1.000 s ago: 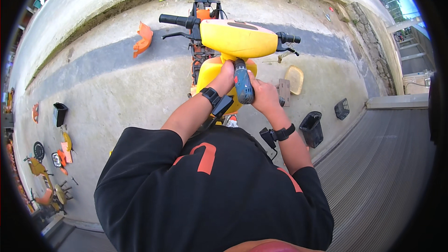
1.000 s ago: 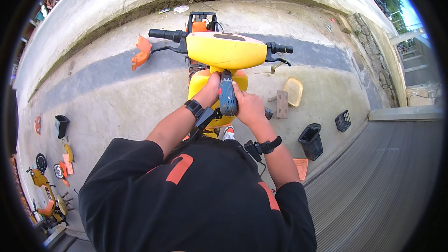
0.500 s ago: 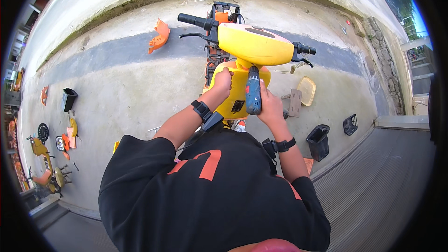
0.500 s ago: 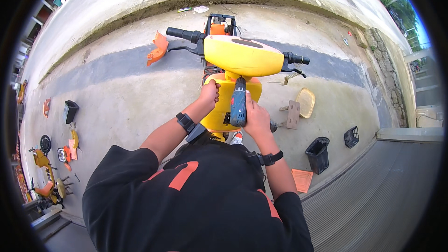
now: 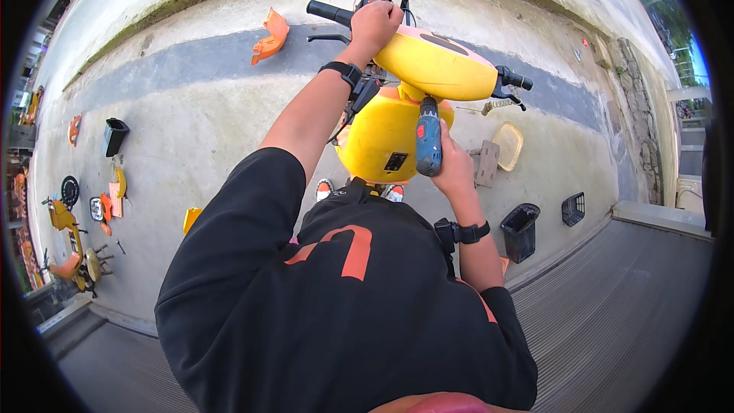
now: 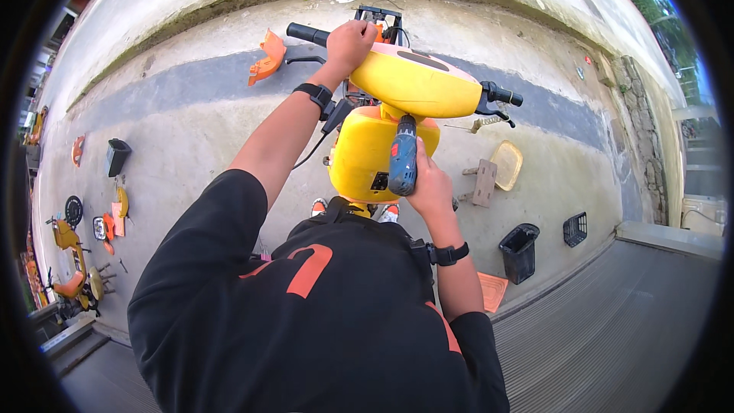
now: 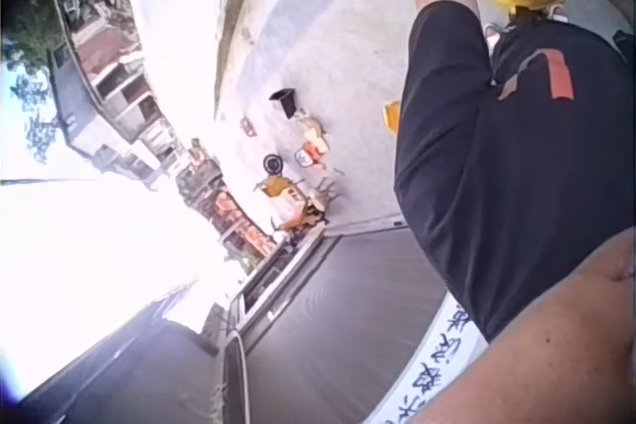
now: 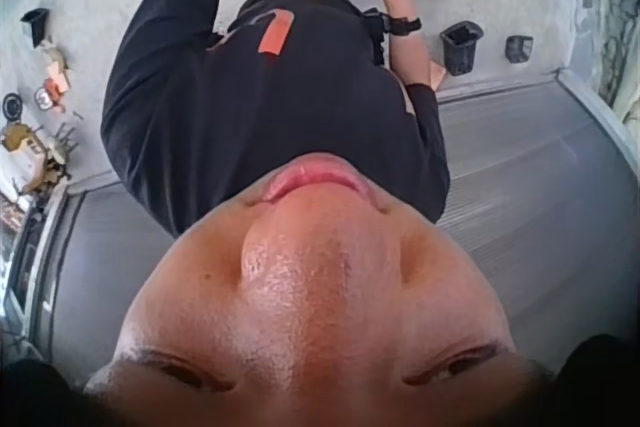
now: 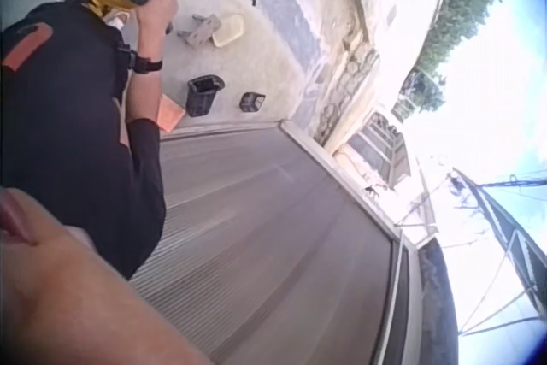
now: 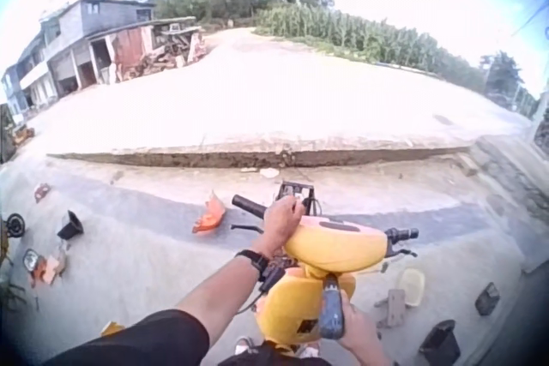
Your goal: The recorder is disassembling and repairing components of an electric scooter using a power drill.
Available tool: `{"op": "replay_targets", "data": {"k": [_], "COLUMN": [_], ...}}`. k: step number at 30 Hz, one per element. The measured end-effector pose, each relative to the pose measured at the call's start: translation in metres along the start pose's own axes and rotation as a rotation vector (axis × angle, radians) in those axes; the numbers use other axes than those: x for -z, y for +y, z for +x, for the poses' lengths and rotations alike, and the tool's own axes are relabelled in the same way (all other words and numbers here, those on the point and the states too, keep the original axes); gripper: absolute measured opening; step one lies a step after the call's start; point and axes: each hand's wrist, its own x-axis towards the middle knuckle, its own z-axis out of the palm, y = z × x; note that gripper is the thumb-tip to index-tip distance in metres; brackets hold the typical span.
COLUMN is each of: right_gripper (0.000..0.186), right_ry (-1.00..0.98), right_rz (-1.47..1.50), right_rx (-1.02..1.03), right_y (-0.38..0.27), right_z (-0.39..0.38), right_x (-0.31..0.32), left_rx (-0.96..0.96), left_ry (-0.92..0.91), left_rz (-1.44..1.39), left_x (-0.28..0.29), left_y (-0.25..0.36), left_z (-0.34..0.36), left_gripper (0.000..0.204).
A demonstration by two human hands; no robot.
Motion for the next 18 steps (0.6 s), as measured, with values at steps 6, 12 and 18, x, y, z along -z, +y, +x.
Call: {"op": "replay_targets", "data": {"k": [6, 12, 18], "right_gripper": [0.089, 0.089, 0.087], "right_ry": [-0.013, -0.043, -0.017], "right_rz": [-0.061, -0.063, -0.219], "right_rx": [0.016, -0.033, -0.072], "right_y": [-0.004, -0.007, -0.015], "right_z": [0.004, 0.008, 0.0], "right_x": [0.01, 0.011, -0.009], "left_rx": [-0.032, -0.063, -0.049], "left_ry": [-0.077, -0.097, -0.106], "left_rz": [0.031, 0.026, 0.024], "left_x": [-0.004, -0.001, 0.003], "left_y": [0.002, 0.001, 0.009], "left_z": [0.001, -0.003, -0.003], "left_gripper": [0.03, 0.027, 0.031]}}
